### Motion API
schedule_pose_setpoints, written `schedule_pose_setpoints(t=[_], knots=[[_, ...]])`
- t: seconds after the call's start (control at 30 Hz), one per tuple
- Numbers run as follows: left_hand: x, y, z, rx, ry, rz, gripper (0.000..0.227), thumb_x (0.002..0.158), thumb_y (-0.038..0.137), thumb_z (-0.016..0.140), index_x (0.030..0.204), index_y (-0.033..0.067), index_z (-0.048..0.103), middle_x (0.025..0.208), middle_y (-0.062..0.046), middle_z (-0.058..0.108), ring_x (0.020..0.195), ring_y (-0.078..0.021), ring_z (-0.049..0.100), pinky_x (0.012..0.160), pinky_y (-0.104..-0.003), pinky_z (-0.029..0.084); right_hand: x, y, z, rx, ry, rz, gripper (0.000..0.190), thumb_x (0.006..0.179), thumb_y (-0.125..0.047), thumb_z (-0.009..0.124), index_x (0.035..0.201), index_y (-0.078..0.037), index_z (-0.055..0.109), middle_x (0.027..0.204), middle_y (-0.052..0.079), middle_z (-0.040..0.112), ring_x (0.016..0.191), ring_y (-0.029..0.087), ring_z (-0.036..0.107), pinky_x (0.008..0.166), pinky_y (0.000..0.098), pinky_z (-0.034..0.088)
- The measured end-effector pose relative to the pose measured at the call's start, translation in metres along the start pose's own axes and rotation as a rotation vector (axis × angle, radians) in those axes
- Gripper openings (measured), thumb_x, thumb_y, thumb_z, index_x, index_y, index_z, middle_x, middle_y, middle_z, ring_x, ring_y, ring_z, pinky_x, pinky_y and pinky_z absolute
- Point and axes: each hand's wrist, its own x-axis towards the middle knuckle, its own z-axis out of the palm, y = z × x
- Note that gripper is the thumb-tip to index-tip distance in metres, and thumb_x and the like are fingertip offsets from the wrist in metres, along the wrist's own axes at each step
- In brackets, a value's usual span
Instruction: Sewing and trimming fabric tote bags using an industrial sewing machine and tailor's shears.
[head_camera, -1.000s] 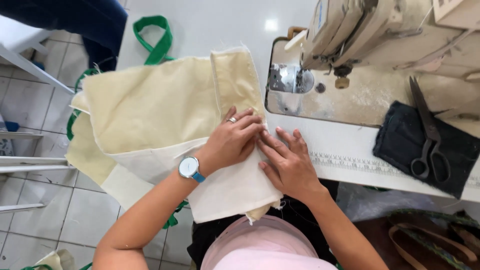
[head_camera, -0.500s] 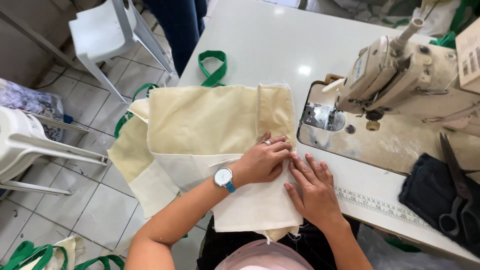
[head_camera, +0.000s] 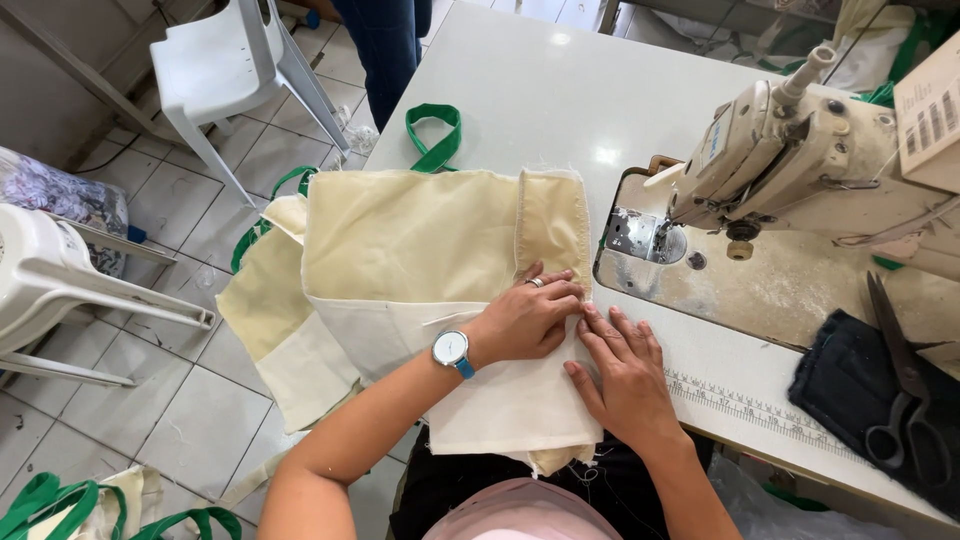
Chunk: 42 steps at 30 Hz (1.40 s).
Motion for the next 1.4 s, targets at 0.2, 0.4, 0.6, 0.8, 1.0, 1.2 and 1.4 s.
schedule_pose_setpoints(t=[0.2,0.4,0.6,0.8,1.0,1.2,1.4], knots=[[0.002,0.005,-0.006,0.002,0.031,0.014,0.022,0.087,0.010,0.053,0.108,0.0078,0.061,0.127,-0.007,0.066,0.131,-0.0339,0.057,0.109,-0.061,0.036,0.000,0.000,0.001,0.002,0.004,0.001,0.056,0.099,-0.047,0.053,0.141,-0.010,0.061,0.156,0.004,0.052,0.148,0.031,0.041,0.122,0.0541,0.025],[0.001,0.005,-0.005,0.011,0.031,-0.003,0.024,0.088,0.010,0.052,0.110,0.0087,0.061,0.130,-0.006,0.066,0.134,-0.0341,0.058,0.113,-0.060,0.034,0.000,-0.001,0.000,0.010,-0.002,0.002,0.056,0.099,-0.047,0.053,0.141,-0.010,0.060,0.156,0.005,0.052,0.148,0.032,0.041,0.122,0.0546,0.024],[0.001,0.005,-0.006,0.013,0.049,0.012,0.022,0.089,0.011,0.052,0.108,0.0086,0.062,0.126,-0.006,0.066,0.130,-0.0325,0.059,0.110,-0.059,0.036,0.000,0.000,0.002,0.008,-0.008,0.009,0.056,0.098,-0.048,0.053,0.139,-0.011,0.061,0.155,0.004,0.053,0.148,0.031,0.042,0.123,0.0537,0.024],[0.001,0.010,-0.011,-0.069,0.105,-0.013,0.018,0.088,0.008,0.053,0.103,0.0059,0.062,0.122,-0.008,0.066,0.127,-0.0342,0.062,0.111,-0.058,0.039,-0.001,-0.002,0.000,0.015,-0.013,0.024,0.057,0.098,-0.048,0.055,0.140,-0.011,0.061,0.157,0.003,0.051,0.149,0.030,0.041,0.124,0.0521,0.023],[0.001,0.013,-0.013,-0.131,0.178,-0.082,0.009,0.087,0.007,0.054,0.093,0.0044,0.060,0.113,-0.015,0.066,0.119,-0.0354,0.065,0.115,-0.056,0.039,0.000,-0.002,-0.002,0.029,-0.032,0.042,0.058,0.097,-0.047,0.054,0.143,-0.012,0.059,0.159,0.003,0.049,0.151,0.028,0.039,0.125,0.0506,0.021],[0.002,0.013,-0.015,-0.164,0.205,-0.091,0.007,0.088,0.006,0.053,0.091,0.0042,0.059,0.112,-0.015,0.067,0.113,-0.0358,0.067,0.114,-0.055,0.040,0.001,-0.002,-0.001,0.023,-0.004,0.041,0.057,0.097,-0.048,0.055,0.142,-0.013,0.060,0.157,0.003,0.051,0.150,0.027,0.040,0.125,0.0489,0.021],[0.003,0.015,-0.019,-0.186,0.204,-0.101,0.007,0.087,0.005,0.055,0.092,0.0043,0.059,0.112,-0.014,0.066,0.113,-0.0352,0.066,0.115,-0.054,0.040,0.000,-0.002,0.000,0.012,-0.008,0.049,0.058,0.097,-0.048,0.054,0.143,-0.013,0.058,0.158,0.001,0.050,0.151,0.026,0.039,0.126,0.0491,0.021]])
